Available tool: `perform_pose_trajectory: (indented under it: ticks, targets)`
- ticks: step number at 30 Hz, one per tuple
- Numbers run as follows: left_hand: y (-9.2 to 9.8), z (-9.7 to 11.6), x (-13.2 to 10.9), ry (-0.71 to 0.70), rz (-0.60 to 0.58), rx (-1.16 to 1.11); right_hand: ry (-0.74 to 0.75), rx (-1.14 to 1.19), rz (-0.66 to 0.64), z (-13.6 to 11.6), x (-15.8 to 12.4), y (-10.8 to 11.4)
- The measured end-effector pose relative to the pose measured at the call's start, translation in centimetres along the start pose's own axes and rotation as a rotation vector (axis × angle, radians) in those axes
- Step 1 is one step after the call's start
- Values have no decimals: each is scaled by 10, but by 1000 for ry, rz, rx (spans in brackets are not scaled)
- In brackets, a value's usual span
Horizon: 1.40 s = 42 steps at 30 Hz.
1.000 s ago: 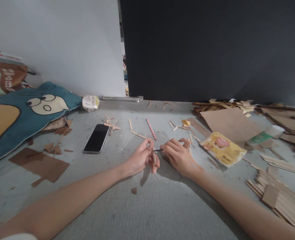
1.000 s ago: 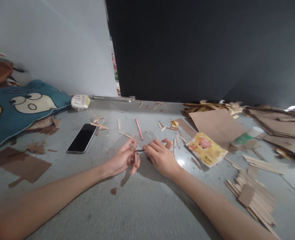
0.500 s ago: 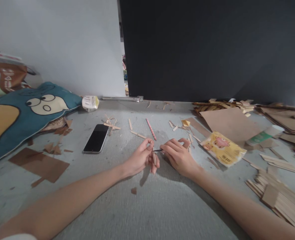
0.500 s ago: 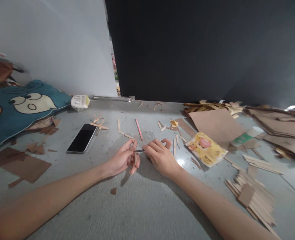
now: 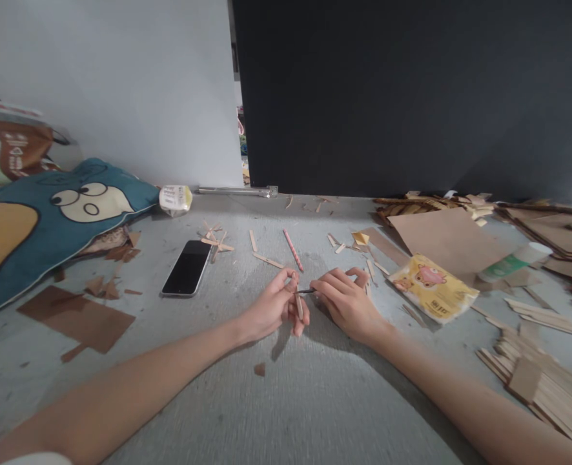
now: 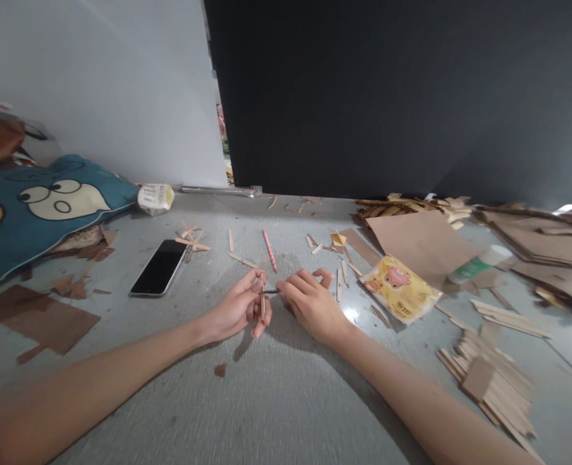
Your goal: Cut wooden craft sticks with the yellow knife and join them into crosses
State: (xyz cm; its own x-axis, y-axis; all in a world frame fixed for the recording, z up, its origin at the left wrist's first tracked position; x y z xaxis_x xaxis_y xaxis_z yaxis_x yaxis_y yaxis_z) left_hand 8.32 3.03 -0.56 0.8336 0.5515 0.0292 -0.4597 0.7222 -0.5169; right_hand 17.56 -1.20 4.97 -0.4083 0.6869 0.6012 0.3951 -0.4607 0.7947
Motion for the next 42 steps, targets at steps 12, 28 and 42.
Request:
perform_pose_trajectory:
  ticks: [12, 28, 42]
  targets:
    - [2, -2, 1, 14, 34, 74, 26, -32, 26, -7, 3, 2]
    - [0, 2, 0, -39, 6, 63, 18, -53, 23, -8, 2, 1]
    - [0, 4, 0, -31, 43, 81, 28, -92, 32, -9, 1, 2]
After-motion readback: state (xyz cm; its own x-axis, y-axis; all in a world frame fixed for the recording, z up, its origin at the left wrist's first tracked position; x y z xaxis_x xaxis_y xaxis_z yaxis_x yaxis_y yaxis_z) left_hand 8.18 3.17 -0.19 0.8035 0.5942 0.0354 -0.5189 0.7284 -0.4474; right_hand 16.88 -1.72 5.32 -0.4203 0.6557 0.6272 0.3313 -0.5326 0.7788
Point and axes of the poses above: each hand's wrist, its own x-axis towards the middle knuckle, its own y-axis out of the back of the hand, z = x × y, the point moved 9 cm from there along x, towards the middle knuckle
